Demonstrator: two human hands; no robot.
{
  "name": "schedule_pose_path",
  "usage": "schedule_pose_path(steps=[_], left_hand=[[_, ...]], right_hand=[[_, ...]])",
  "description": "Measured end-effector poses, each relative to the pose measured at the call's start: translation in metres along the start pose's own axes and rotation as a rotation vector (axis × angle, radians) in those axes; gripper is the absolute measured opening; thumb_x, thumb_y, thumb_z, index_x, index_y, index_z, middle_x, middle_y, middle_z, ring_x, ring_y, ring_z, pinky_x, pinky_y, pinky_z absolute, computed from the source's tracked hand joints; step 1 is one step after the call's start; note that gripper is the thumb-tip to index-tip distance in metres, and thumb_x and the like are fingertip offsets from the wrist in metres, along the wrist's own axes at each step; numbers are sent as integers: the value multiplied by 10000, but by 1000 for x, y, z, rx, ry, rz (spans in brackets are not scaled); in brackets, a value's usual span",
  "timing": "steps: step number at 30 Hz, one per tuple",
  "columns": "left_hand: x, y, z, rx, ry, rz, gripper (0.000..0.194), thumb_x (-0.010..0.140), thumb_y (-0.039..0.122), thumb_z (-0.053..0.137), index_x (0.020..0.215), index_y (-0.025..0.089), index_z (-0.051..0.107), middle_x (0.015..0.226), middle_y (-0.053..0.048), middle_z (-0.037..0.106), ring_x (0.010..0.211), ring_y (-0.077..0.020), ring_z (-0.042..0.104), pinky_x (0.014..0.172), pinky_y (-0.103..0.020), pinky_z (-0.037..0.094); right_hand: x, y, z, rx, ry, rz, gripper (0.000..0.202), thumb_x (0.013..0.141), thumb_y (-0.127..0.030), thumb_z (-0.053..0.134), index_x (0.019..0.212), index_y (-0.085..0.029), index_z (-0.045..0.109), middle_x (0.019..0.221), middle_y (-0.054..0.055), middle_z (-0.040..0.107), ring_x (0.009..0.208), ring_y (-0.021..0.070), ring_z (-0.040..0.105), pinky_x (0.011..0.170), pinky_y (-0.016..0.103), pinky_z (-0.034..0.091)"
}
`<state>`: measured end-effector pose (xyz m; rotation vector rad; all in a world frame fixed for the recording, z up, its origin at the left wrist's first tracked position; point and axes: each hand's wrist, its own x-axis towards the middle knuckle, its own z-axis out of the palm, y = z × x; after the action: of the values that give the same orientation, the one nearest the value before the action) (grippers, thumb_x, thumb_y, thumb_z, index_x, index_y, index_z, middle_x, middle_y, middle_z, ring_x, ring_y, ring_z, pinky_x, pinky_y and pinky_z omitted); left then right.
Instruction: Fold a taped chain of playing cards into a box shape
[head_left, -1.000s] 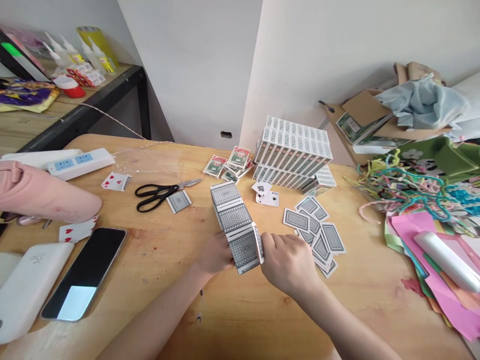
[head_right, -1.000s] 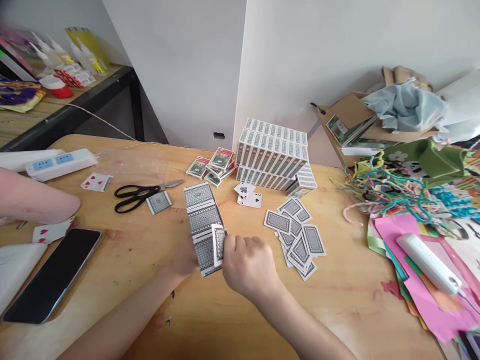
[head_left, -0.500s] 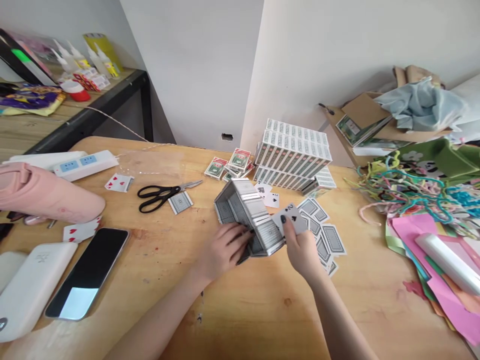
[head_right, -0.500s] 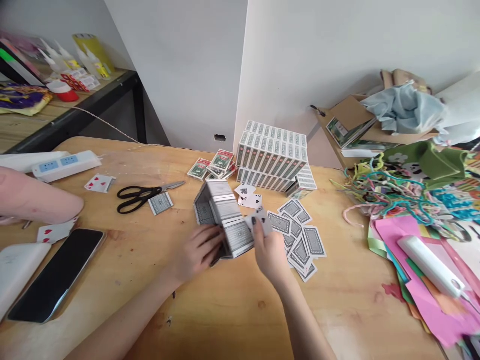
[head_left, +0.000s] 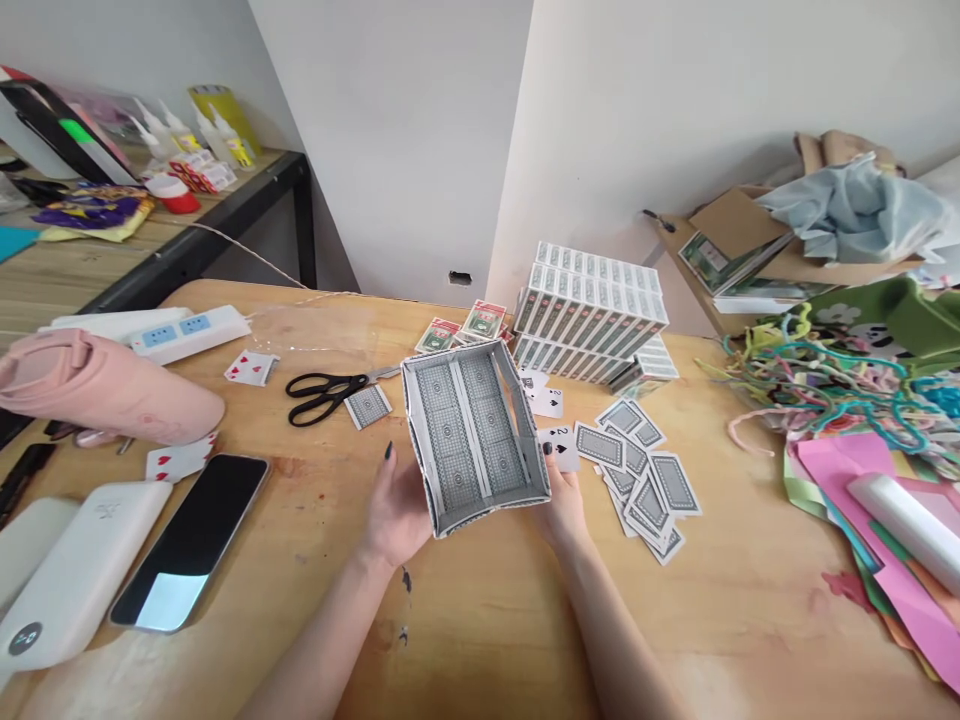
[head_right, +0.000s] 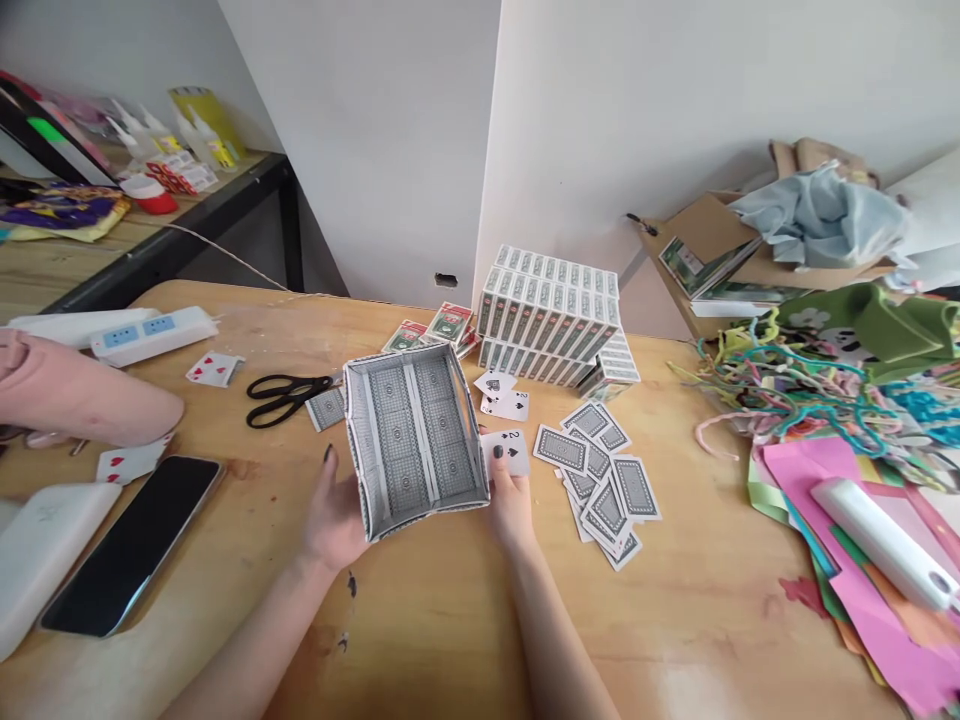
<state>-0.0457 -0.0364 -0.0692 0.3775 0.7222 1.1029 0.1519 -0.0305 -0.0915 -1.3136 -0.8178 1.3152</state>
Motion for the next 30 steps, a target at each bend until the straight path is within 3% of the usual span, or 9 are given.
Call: schedule_pose_path(steps=[3, 7, 13, 16, 21, 23, 26, 28, 30], left_hand=[[-4, 3, 5, 87, 48, 9, 487, 635, 443, 742, 1027, 182, 619, 1006, -89, 701, 1051, -300, 614, 889, -422, 485], [0, 5, 10, 312, 200, -5, 549, 558, 123, 668, 1093, 189, 563, 981, -43, 690, 995, -260, 628, 843, -369, 487], [12, 18, 17, 784, 286, 237, 527, 596, 105, 494, 1114, 183, 543, 1001, -39, 665, 979, -232, 610, 875, -356, 471], [12, 20, 26, 1010, 254, 317, 488, 676, 119, 470, 1156, 170, 542, 1123, -79, 640, 1035, -238, 599, 919, -377, 465], [-2, 11, 45, 1323, 448, 707, 385, 779, 152, 473, 1150, 175, 576, 1251, -117, 578, 1225, -253, 485, 1062, -416, 363], [-4, 13, 51, 1279, 342, 577, 340, 814, 150, 437, 1111, 192, 598, 1164, -98, 634, 1127, -219, 566, 1007, -373, 429], [4, 24, 57, 1073, 137, 85, 396, 783, 122, 463, 1165, 172, 556, 1189, -107, 636, 1105, -205, 595, 986, -345, 447], [15, 35, 58, 906, 113, -262, 429, 705, 73, 512, 1124, 156, 560, 1252, -121, 599, 1187, -216, 543, 1046, -352, 384], [26, 45, 58, 845, 84, -375, 382, 668, 81, 536, 1044, 141, 567, 1158, -137, 640, 1124, -234, 583, 1014, -384, 410]], right_hand=[[1, 4, 5, 54, -4, 3, 542, 828, -588, 509, 1182, -184, 586, 982, 83, 709, 895, 241, 645, 644, 301, 500], [2, 5, -2, 167, -65, 78, 532, 770, -540, 623, 1170, -189, 625, 970, 67, 720, 889, 254, 652, 704, 333, 522], [7, -4, -32, 264, -326, 188, 295, 651, -392, 754, 858, -182, 728, 903, 85, 733, 839, 262, 673, 724, 365, 538], [9, -6, -40, 199, -369, 226, 296, 653, -336, 766, 904, -184, 729, 905, 78, 734, 823, 241, 679, 727, 349, 544], [8, -5, -33, 26, -345, 285, 380, 666, -322, 763, 1026, -214, 703, 998, 50, 724, 850, 238, 682, 734, 376, 566], [7, -7, -30, 42, -363, 311, 379, 676, -319, 754, 1036, -215, 700, 980, 48, 728, 832, 243, 688, 708, 384, 576], [7, -11, -27, 45, -379, 327, 351, 679, -300, 750, 1009, -189, 708, 975, 64, 730, 842, 256, 692, 717, 391, 581], [6, -12, -27, 35, -369, 340, 336, 672, -306, 755, 977, -168, 716, 982, 78, 730, 860, 270, 691, 738, 401, 580], [7, -11, -28, 36, -350, 351, 331, 664, -318, 761, 953, -162, 721, 987, 86, 731, 880, 283, 689, 754, 413, 578]])
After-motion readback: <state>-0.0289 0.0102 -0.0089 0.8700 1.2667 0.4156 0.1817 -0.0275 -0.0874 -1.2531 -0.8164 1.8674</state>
